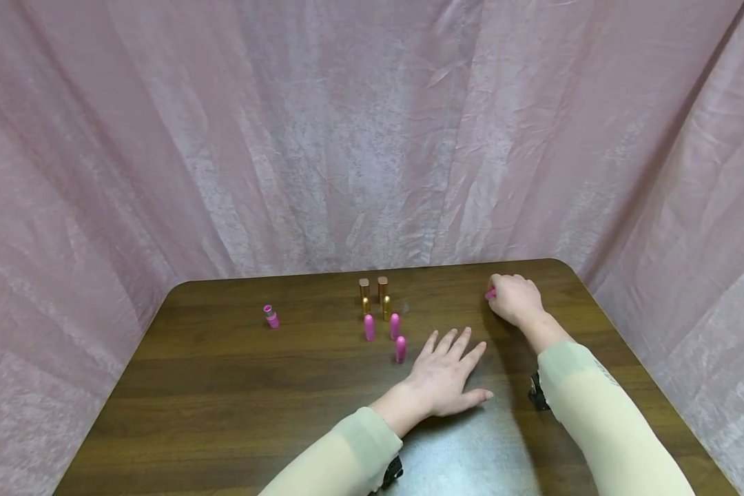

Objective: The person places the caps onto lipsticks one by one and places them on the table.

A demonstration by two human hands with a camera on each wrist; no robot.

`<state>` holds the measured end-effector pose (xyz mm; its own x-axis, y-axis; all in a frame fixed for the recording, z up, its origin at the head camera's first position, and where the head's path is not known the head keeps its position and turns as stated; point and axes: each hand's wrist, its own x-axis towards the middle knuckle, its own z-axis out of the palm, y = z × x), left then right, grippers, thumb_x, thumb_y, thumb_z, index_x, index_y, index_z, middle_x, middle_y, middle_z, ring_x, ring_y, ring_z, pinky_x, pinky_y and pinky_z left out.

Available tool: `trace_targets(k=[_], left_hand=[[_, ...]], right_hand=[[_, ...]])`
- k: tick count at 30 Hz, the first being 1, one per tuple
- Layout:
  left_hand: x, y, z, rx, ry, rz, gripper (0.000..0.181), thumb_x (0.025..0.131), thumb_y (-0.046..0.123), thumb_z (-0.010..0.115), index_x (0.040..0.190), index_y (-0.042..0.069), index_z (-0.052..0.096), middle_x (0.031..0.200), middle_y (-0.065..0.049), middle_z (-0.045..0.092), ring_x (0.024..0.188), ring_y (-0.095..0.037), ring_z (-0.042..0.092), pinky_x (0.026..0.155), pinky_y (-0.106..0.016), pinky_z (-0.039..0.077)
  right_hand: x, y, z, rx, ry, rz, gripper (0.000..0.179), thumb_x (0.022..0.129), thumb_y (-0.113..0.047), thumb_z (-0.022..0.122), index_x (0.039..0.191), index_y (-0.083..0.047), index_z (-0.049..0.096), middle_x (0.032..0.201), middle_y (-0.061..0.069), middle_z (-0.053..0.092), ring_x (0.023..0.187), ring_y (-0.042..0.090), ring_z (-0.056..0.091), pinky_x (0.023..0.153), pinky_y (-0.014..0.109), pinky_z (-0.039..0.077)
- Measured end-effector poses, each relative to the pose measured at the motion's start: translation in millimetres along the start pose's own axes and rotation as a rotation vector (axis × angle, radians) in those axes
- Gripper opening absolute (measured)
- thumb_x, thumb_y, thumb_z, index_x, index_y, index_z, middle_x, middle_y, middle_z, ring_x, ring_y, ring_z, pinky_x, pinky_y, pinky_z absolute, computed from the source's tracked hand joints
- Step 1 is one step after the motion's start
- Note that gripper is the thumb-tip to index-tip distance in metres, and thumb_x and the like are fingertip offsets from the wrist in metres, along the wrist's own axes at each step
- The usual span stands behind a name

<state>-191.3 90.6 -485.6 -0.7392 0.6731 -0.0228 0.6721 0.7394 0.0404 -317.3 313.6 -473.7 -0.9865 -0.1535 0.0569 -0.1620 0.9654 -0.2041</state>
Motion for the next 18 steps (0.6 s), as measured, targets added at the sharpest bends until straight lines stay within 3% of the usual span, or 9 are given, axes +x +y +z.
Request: trace_targets(k=[9, 18], left_hand=[[-17.3, -3.1, -5.1, 0.016, 0.018, 0.084, 0.085, 0.096, 0.078, 0.034, 0.165, 0.029, 0.02, 0.171, -0.004, 0.014, 0.155, -0.025, 0.016, 0.123, -0.052, 0.015], [-53.1, -16.0, -10.7, 0.028, 0.045, 0.182, 0.086, 0.097, 0.077, 0.034, 0.165, 0.027, 0.019, 0.171, -0.005, 0.007, 0.156, -0.027, 0.012, 0.123, -0.051, 0.01]], right_hand=[[-30.8, -6, -5, 0.03, 0.06, -0.112, 0.021, 0.085, -0.005, 0.07, 0.106, -0.005, 0.068, 0.087, 0.004, 0.071, 0.09, 0.036, 0.063, 0.087, 0.055, 0.047], [-67.8, -25, -10, 0.064, 0.157, -0.284, 0.021, 0.087, -0.007, 0.078, 0.107, -0.008, 0.075, 0.1, 0.005, 0.076, 0.095, 0.033, 0.068, 0.086, 0.054, 0.05]])
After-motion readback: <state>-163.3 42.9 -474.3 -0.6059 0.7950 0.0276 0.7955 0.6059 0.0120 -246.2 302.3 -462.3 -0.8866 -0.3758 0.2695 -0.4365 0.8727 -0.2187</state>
